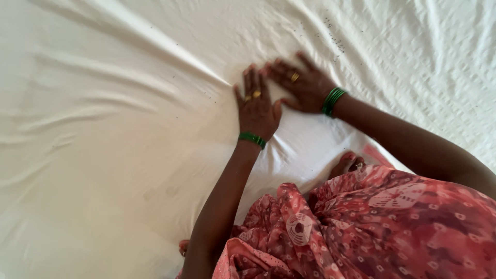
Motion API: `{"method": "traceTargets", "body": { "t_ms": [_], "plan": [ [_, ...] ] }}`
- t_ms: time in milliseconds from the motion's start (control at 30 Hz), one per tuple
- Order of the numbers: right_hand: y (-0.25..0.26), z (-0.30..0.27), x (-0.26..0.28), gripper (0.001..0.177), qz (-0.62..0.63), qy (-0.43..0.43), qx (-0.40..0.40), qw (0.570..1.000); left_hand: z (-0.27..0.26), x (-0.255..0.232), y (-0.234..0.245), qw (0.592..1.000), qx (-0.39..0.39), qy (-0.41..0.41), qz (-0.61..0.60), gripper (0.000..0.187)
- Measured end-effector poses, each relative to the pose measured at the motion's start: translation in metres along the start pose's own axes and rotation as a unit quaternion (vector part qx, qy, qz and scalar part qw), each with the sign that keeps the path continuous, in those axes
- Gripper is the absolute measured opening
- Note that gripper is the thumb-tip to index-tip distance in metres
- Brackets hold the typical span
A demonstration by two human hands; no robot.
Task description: The person smooths a bedsheet by hand, fluffs and positions a pillow, and tucks the edges of the sheet under the mattress.
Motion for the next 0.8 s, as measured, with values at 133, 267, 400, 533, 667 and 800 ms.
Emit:
{"method": "traceTargets", "body": {
  "t_ms": [133, 267, 400, 533, 667, 800],
  "plan": [
    [0.028, -0.002, -0.027, 0.077, 0.034, -0.07, -0.074, 0.994, 0.003, 0.015, 0.017, 0.999, -0.033, -0.018, -0.038, 0.087],
    [0.012, 0.028, 0.008, 0.074, -0.036, -0.038, -0.039, 0.998, -0.044, 0.102, 0.055, 0.988, -0.127, 0.089, -0.02, 0.092],
    [0.023, 0.05, 0.02, 0.051, 0.058, -0.034, -0.098, 0.993, -0.072, 0.158, 0.059, 0.976, -0.093, 0.193, 0.044, 0.081],
    [0.05, 0.051, 0.012, 0.028, 0.123, -0.054, -0.147, 0.98, -0.077, 0.164, 0.054, 0.968, -0.049, 0.237, 0.073, 0.077],
    [0.052, 0.056, 0.013, 0.021, 0.076, -0.054, -0.156, 0.983, -0.074, 0.162, 0.06, 0.968, -0.047, 0.236, 0.076, 0.077],
    [0.049, 0.052, 0.004, 0.024, 0.051, -0.064, -0.152, 0.985, -0.076, 0.161, 0.06, 0.968, -0.046, 0.233, 0.083, 0.077]
  ]
}}
Point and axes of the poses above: each hand's wrist, its own z-axis towards the middle knuckle, its own y-axis out of the back of the hand, x = y × z, the point moved 9 cm from there along z, towards the middle knuckle, and after that the axes turned 5 degrees about z, right-handed, at the moved point
